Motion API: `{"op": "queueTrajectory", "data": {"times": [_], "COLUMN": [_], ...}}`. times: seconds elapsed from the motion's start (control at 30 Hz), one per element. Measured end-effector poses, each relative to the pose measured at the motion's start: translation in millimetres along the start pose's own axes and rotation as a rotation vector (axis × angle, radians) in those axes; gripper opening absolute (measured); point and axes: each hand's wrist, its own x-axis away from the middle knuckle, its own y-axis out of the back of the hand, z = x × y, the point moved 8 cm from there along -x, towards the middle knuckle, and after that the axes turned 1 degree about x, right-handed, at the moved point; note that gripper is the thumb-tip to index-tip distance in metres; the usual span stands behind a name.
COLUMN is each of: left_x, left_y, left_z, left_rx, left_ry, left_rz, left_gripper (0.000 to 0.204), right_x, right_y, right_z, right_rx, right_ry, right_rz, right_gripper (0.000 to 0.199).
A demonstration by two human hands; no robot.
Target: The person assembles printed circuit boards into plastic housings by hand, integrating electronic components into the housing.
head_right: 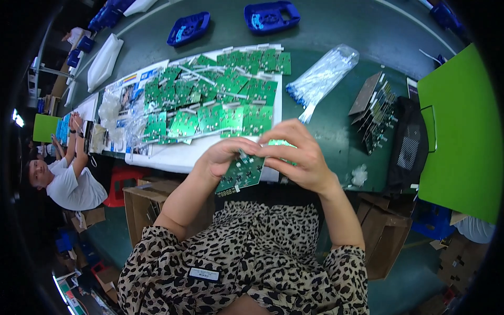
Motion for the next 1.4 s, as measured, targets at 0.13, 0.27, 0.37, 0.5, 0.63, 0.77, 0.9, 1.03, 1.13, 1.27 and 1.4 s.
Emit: {"op": "queueTrajectory", "data": {"times": [0.13, 0.27, 0.37, 0.5, 0.63, 0.77, 0.9, 1.03, 1.13, 1.27, 1.4], "left_x": [-40, -132, -192, -243, -276, -282, -228, -153, -102, -56, -38], "left_y": [-44, 11, 60, 65, 110, 118, 104, 40, 8, 8, -7], "left_z": [-11, -137, -226, -262, -296, -309, -351, -331, -291, -208, -141], "left_rx": [-0.449, -0.31, 0.191, 0.358, 0.365, -0.042, -0.405, -0.417, -0.473, -0.621, -0.808], "left_ry": [0.187, -0.236, -0.223, -0.384, -0.411, -0.609, -0.773, -0.922, -0.899, -0.601, -0.489], "left_rz": [0.225, -0.201, -0.215, -0.512, -0.555, -0.847, -0.978, -0.671, -0.516, -0.616, -0.542], "left_gripper": [0.039, 0.031, 0.034, 0.042, 0.05, 0.03, 0.023, 0.033, 0.045, 0.053, 0.056], "right_x": [27, 77, 97, 107, 107, 113, 116, 121, 115, 94, 83], "right_y": [44, 72, 63, 64, 57, 51, 48, 54, 69, 75, 63], "right_z": [-19, -82, -110, -112, -109, -110, -110, -112, -103, -85, -79], "right_rx": [-0.048, -0.66, -0.919, -0.896, -0.892, -0.878, -0.91, -0.759, -0.62, -0.551, -0.717], "right_ry": [-0.088, -0.582, -0.681, -0.696, -0.696, -0.707, -0.703, -0.689, -0.644, -0.605, -0.586], "right_rz": [-0.312, -0.835, -1.025, -1.063, -1.025, -0.991, -0.985, -0.978, -0.978, -0.884, -0.83], "right_gripper": [0.013, 0.004, 0.003, 0.004, 0.003, 0.007, 0.006, 0.004, 0.004, 0.005, 0.006]}}
